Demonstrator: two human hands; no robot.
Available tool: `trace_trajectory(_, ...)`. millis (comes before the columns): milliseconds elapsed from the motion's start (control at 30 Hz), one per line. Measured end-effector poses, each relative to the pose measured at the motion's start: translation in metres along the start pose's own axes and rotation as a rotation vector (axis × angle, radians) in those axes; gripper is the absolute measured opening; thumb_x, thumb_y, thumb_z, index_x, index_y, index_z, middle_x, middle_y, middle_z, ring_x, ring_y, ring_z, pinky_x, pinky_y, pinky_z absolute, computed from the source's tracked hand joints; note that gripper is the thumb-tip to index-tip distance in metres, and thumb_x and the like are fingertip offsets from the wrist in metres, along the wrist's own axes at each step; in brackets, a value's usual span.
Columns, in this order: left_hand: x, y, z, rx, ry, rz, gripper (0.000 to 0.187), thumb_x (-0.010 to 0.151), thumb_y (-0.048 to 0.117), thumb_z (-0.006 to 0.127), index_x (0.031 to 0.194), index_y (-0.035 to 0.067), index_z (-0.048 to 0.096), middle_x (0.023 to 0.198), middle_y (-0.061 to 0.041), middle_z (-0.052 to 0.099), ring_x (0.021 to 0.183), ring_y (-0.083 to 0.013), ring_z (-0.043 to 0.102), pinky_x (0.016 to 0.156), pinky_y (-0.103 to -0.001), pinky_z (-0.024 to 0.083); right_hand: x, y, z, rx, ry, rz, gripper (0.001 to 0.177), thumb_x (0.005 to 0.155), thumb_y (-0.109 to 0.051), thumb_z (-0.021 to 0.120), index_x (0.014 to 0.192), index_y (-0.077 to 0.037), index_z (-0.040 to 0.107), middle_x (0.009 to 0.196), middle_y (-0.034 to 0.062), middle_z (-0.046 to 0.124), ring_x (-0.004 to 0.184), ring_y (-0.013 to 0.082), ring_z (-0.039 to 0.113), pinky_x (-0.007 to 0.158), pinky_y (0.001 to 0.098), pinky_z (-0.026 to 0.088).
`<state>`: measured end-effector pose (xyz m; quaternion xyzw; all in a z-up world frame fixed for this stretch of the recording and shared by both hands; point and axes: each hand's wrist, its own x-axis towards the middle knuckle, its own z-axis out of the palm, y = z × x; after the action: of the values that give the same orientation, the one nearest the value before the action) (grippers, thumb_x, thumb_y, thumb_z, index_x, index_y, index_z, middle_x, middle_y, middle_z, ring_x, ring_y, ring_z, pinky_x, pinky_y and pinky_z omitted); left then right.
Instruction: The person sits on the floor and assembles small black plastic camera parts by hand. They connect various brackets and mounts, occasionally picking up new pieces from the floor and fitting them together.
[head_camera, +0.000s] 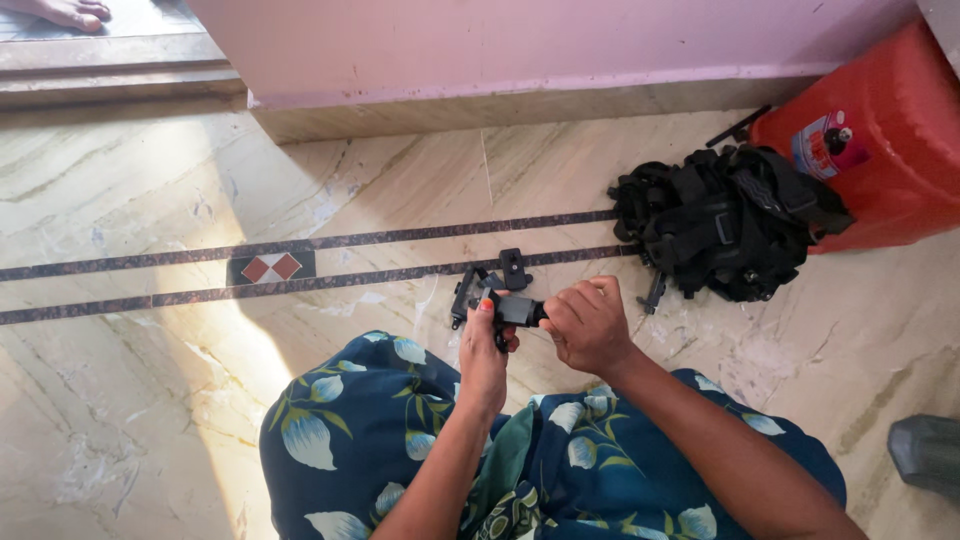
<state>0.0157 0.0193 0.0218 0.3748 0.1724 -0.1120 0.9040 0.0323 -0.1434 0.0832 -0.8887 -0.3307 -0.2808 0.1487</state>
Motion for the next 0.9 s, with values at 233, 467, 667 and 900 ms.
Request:
trace_trajectory(233,-0.008,0.003,0.000,0.190,-0.040,0.227,0.034,0.108,0.037,0.045,0.127,0.010,0.054,0.081,0.000,0.048,0.069,-0.0076,0.042,0.062,-0.022,0.036,-0.019,-0.004,0.017,0.222,-0.033,0.252,0.022,0.106,-0.027,0.057,0.096,-0.008,0.061,0.084,0.0053,0.058,0.081,0.0261,0.058,0.092,0.0448,0.040)
trace_trajectory(467,0.000,0.023,-0.007,0.184,-0.059,-0.139,0.036,0.104,0.042,0.052,0.090,0.010,0.059,0.058,0.000,0.044,0.045,-0.0070,0.033,0.043,-0.025,0.025,-0.012,0.027,0.002,-0.127,0.086,-0.254,0.027,0.105,-0.037,0.055,0.093,-0.013,0.060,0.094,0.0020,0.066,0.094,0.0209,0.062,0.098,0.0484,0.035)
trace_trajectory(667,-0.006,0.008,-0.008,0.003,-0.046,-0.083,0.025,0.104,0.031,0.048,0.091,0.012,0.057,0.060,0.002,0.048,0.046,-0.0051,0.036,0.041,-0.023,0.024,-0.026,0.009,0.018,0.208,0.006,0.079,0.033,0.106,-0.032,0.052,0.082,-0.010,0.056,0.079,0.0038,0.054,0.082,0.0262,0.055,0.093,0.0483,0.034)
trace_trajectory(900,-0.014,0.019,0.004,0.210,-0.015,0.007,0.019,0.101,0.032,0.050,0.102,0.016,0.060,0.069,0.003,0.053,0.052,-0.0023,0.040,0.044,-0.020,0.025,-0.021,0.015,0.014,0.386,-0.043,0.186,0.038,0.110,-0.036,0.048,0.086,-0.009,0.058,0.082,0.0036,0.055,0.083,0.0257,0.053,0.093,0.0455,0.036)
